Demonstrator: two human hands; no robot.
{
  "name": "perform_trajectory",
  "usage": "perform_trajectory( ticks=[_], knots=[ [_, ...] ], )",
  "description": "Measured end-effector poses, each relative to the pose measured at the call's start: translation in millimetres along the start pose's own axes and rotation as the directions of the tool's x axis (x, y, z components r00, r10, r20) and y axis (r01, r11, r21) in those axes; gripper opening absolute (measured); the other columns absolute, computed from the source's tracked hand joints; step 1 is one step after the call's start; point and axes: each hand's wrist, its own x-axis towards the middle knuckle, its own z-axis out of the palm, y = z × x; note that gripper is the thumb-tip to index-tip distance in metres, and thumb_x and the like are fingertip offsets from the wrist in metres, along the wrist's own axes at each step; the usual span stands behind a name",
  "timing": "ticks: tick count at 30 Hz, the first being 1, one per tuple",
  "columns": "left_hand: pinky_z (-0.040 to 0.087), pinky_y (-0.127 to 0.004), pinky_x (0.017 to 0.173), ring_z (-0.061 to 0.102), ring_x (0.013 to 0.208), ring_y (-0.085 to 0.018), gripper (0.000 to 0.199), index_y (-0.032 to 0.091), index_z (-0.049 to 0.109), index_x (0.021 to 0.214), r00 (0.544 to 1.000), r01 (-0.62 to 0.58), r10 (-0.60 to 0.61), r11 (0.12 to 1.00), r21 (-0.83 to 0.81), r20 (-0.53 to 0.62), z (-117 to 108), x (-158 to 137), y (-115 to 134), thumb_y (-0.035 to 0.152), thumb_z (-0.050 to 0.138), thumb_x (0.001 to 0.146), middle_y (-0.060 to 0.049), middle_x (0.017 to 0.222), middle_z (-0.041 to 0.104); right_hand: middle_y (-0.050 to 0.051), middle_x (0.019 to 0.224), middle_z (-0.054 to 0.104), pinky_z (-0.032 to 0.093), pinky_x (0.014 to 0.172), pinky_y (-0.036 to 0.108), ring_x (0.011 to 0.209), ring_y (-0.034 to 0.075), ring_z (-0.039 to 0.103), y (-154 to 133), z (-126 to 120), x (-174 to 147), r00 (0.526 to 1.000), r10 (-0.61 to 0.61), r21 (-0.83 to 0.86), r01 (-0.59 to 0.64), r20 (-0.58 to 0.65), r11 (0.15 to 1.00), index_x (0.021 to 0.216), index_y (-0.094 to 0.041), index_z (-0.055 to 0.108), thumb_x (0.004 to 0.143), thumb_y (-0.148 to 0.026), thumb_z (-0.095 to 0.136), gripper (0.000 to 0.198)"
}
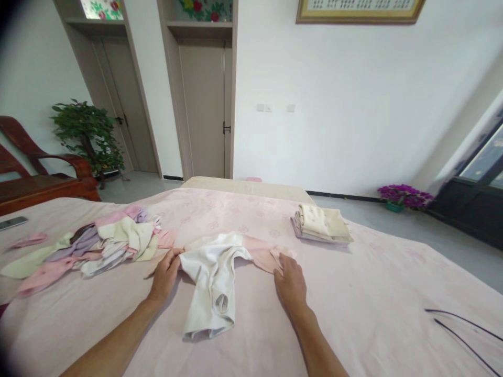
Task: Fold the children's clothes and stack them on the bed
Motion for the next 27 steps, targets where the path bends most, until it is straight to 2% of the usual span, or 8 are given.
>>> perform_trajectory(
  ticks=[5, 11, 15, 18, 21, 23, 25, 27],
  knots=[
    [0.042, -0.027, 0.065, 0.054, 0.067, -0.018, 0.02, 0.021, 0.058, 0.083, 0.979, -0.095, 0.079, 0.992, 0.078, 0.189, 0, -5, 5, 0.029, 0.04, 0.086, 0.002, 0.07, 0.058, 0.012, 0.114, 0.064, 0.042, 0.09, 0.039, 0.1, 0.026, 0.054, -8, -5, -2, 0.992, -0.114, -0.217, 0.124, 0.059, 0.968, 0.124, -0.015, 0.059, 0.091, -0.021, 0.043, 0.038],
    [0.041, -0.03, 0.07, 0.056, 0.068, -0.019, 0.026, 0.022, 0.058, 0.079, 0.915, -0.24, 0.158, 0.953, 0.186, 0.371, 0, -6, 5, 0.029, 0.035, 0.091, 0.001, 0.068, 0.058, 0.009, 0.117, 0.062, 0.04, 0.084, 0.038, 0.101, 0.027, 0.054, -16, -13, -3, 0.989, -0.098, -0.261, 0.123, 0.108, 0.957, 0.123, -0.022, 0.062, 0.087, -0.026, 0.053, 0.037],
    [0.04, -0.03, 0.069, 0.058, 0.067, -0.02, 0.031, 0.022, 0.059, 0.081, 0.886, -0.297, 0.167, 0.921, 0.253, 0.433, 1, -8, 10, 0.032, 0.033, 0.094, 0.0, 0.065, 0.058, 0.007, 0.109, 0.064, 0.038, 0.081, 0.036, 0.097, 0.025, 0.055, -20, -17, -4, 0.993, -0.072, -0.235, 0.093, 0.095, 0.968, 0.099, -0.024, 0.068, 0.091, -0.028, 0.052, 0.019],
    [0.041, -0.031, 0.069, 0.06, 0.069, -0.02, 0.034, 0.022, 0.059, 0.079, 0.885, -0.308, 0.158, 0.903, 0.298, 0.437, 3, -10, 11, 0.033, 0.031, 0.096, -0.001, 0.068, 0.061, 0.008, 0.101, 0.066, 0.039, 0.081, 0.036, 0.093, 0.024, 0.055, -18, -15, -3, 0.996, -0.052, -0.201, 0.065, 0.07, 0.977, 0.089, -0.022, 0.066, 0.093, -0.027, 0.046, 0.021],
    [0.043, -0.032, 0.072, 0.061, 0.072, -0.02, 0.035, 0.022, 0.059, 0.079, 0.898, -0.331, 0.181, 0.877, 0.347, 0.401, 5, -12, 10, 0.033, 0.031, 0.097, -0.002, 0.072, 0.064, 0.009, 0.106, 0.066, 0.04, 0.088, 0.038, 0.099, 0.025, 0.057, -12, -12, -3, 1.0, -0.013, -0.078, 0.014, 0.008, 0.997, 0.091, -0.021, 0.063, 0.094, -0.03, 0.042, 0.022],
    [0.045, -0.033, 0.076, 0.062, 0.078, -0.021, 0.031, 0.022, 0.061, 0.081, 0.9, -0.382, 0.25, 0.848, 0.367, 0.358, 5, -13, 10, 0.032, 0.035, 0.096, -0.003, 0.078, 0.065, 0.011, 0.117, 0.065, 0.04, 0.095, 0.04, 0.108, 0.025, 0.057, -9, -11, -3, 0.999, 0.042, 0.122, -0.039, -0.028, 0.992, 0.097, -0.021, 0.06, 0.094, -0.035, 0.041, 0.024],
    [0.046, -0.034, 0.083, 0.062, 0.087, -0.022, 0.024, 0.022, 0.063, 0.088, 0.888, -0.445, 0.347, 0.813, 0.375, 0.302, 6, -14, 12, 0.03, 0.041, 0.094, -0.005, 0.087, 0.067, 0.011, 0.125, 0.063, 0.039, 0.1, 0.04, 0.114, 0.025, 0.056, -9, -10, -4, 0.993, 0.115, 0.352, -0.094, -0.039, 0.931, 0.1, -0.021, 0.058, 0.093, -0.041, 0.042, 0.027],
    [0.046, -0.037, 0.089, 0.061, 0.095, -0.023, 0.021, 0.022, 0.064, 0.097, 0.864, -0.501, 0.43, 0.78, 0.375, 0.26, 6, -15, 15, 0.026, 0.044, 0.092, -0.006, 0.094, 0.067, 0.01, 0.119, 0.066, 0.042, 0.097, 0.04, 0.108, 0.025, 0.059, -15, -9, -5, 0.979, 0.205, 0.537, -0.165, -0.015, 0.827, 0.095, -0.02, 0.058, 0.091, -0.048, 0.046, 0.03]
  ],
)
